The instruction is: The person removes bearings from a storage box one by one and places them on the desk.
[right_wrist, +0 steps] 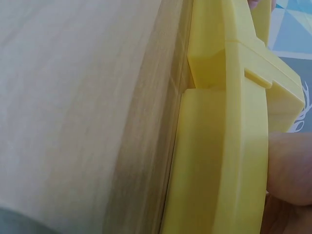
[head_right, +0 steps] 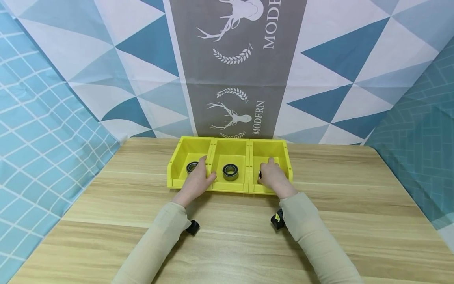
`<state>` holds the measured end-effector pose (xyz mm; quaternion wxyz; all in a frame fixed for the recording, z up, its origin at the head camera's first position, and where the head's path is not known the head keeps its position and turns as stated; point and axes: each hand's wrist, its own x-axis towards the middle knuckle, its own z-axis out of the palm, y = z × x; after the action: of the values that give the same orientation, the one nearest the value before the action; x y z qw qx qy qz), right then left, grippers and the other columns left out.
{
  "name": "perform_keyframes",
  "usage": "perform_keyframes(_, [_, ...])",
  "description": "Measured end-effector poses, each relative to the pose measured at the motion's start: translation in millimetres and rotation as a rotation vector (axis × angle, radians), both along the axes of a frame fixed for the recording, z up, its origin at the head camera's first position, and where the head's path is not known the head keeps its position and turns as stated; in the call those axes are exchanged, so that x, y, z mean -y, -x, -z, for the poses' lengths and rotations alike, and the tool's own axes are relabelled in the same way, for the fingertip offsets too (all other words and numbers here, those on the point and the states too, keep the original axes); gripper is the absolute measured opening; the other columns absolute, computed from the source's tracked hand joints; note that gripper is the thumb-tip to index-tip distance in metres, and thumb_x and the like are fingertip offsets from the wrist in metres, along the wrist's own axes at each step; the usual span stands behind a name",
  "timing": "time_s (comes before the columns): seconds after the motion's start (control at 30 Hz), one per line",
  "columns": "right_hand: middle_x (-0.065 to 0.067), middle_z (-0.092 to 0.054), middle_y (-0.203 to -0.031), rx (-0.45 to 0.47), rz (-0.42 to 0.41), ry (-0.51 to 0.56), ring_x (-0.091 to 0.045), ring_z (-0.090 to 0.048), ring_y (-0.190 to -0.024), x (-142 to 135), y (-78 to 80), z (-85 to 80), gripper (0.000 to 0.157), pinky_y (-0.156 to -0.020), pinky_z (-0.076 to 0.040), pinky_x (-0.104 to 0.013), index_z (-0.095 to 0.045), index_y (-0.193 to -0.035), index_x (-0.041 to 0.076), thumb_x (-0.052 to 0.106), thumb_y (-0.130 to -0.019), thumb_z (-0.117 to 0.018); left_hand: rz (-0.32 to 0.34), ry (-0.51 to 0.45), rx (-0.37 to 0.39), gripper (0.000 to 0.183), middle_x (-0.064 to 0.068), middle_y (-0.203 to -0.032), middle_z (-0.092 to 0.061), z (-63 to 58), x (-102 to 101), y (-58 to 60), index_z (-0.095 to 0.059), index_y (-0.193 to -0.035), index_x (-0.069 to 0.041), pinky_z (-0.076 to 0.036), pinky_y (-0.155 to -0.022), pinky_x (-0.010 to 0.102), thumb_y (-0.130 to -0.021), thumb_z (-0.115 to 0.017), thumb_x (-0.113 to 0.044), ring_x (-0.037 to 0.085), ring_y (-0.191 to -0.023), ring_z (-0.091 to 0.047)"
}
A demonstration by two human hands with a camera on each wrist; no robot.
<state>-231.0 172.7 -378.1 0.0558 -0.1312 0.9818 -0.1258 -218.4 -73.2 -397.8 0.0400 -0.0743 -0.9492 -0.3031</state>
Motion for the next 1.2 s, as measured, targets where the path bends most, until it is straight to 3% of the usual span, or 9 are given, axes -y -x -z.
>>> perform_keyframes(0.27, [-0.030,-0.042,-0.115,0.015,-0.001,0.046,-0.025,-0.055,-0.072,-6.3,2.6,3.1,0.041,-0.063,-0.046,-0.034,-0.056,-0.108,-0.005,0.019,-0.077,-0.069,0.004,0.008,0.005,0.067,0.021,-0.134,-0.044,0.7,1.0,-0.2,-0.020,-0.140,0.001,-0.049,-0.075,0.042,-0.089,-0.050,-0.030,0.027,-0.079,-0.058])
perform_keyframes(0.6, [-0.025,-0.050,-0.109,0.000,-0.049,0.052,-0.027,-0.051,-0.079,-10.8,-2.2,-2.2,0.047,-0.072,-0.045,-0.040,-0.054,-0.114,-0.007,0.021,-0.078,-0.064,0.005,-0.002,0.015,0.066,0.021,-0.133,-0.045,-1.7,0.4,-1.7,-0.021,-0.140,0.001,-0.049,-0.070,0.041,-0.089,-0.051,-0.029,0.024,-0.071,-0.056])
perform_keyframes(0.83, [-0.023,-0.053,-0.106,-0.061,-0.077,0.060,-0.024,-0.047,-0.075,-11.7,-8.3,-6.8,0.044,-0.068,-0.042,-0.037,-0.056,-0.111,-0.006,0.020,-0.076,-0.061,0.010,0.001,0.002,0.067,0.021,-0.133,-0.044,-1.5,0.2,-0.1,-0.021,-0.140,0.001,-0.049,-0.075,0.042,-0.088,-0.051,-0.029,0.026,-0.080,-0.058])
perform_keyframes(1.2, [-0.017,-0.056,-0.106,-0.196,-0.073,0.029,-0.028,-0.054,-0.084,-10.8,-18.1,-4.9,0.042,-0.071,-0.046,-0.042,-0.059,-0.111,0.001,0.026,-0.077,-0.057,0.008,0.005,0.005,0.067,0.022,-0.133,-0.045,-0.4,0.0,0.4,-0.021,-0.140,0.002,-0.049,-0.068,0.040,-0.088,-0.052,-0.029,0.023,-0.070,-0.055])
